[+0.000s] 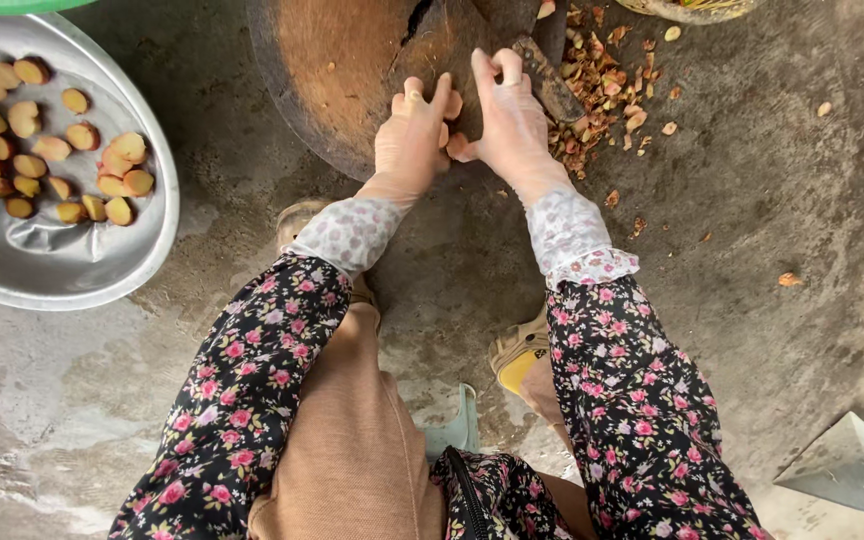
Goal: The person slices a ginger-like root on a wooden board using a knife, then places the slices into a metal bowl.
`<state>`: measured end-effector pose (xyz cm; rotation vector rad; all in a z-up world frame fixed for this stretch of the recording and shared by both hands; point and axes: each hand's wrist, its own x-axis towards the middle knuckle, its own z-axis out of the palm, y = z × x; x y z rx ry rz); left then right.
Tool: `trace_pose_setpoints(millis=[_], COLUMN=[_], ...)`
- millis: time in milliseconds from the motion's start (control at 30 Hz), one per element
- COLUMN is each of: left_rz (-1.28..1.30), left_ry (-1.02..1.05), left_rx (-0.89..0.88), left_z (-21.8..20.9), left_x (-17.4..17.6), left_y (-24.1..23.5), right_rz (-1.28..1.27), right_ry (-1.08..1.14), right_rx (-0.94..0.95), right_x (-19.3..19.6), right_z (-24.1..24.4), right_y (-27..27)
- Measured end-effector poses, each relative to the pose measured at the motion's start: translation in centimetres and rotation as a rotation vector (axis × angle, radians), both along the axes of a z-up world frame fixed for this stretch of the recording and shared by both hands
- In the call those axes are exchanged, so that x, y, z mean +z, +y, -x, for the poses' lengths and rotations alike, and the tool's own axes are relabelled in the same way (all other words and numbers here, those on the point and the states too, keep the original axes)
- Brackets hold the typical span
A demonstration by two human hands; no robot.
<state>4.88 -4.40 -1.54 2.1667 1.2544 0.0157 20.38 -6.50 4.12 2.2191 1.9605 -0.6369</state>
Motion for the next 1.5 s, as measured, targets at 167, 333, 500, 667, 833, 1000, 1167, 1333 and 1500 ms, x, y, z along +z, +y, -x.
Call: trace_pose_setpoints(millis=[167, 333, 500, 667, 833, 1000, 1167, 1333, 1500], left_rz=[0.018, 0.062, 0.117, 0.175, 0.114, 0.246, 0.282, 0.332, 0.346], left_ry=[-0.286, -0.248, -0.351, -0.307, -0.343, -0.382, -0.438, -0.305, -0.364], left_rx=[0.19, 0.22, 0.275, 0.291, 0.235, 0.264, 0.272, 0.247, 0.283], left_z=[-0.6, -1.4, -1.2, -1.9, -1.7, -1.5, -2.2, -1.5, 0.4], left_x=[-2.5, -1.0, -0.4, -1.4, -1.9, -2.7, -5.0, -1.8, -0.2], left_y=[-0.2, -0.7, -0.5, -0.8, -1.0, -1.0, -0.2, 0.1, 1.4], right_rz=[-0.08, -0.277, -0.223, -0.35, -0.298, -0.399, -0.446, -0.175, -0.111], right_ry=[0.222, 0.08, 0.206, 0.138, 0.161, 0.298, 0.738, 1.173, 1.254], right_rx=[-0.008, 0.022, -0.075, -0.086, -0.102, -0.156, -0.491, -0.907, -0.945], right_x=[-4.0, -3.4, -4.2, -2.4, -2.4, -5.3, -6.5, -4.1, -3.2], right_z=[0.5, 0.6, 0.4, 0.8, 0.6, 1.8, 1.9, 2.4, 3.8], right_y=[-4.0, -4.1, -2.7, -3.4, -2.8, -3.7, -3.7, -2.5, -1.4])
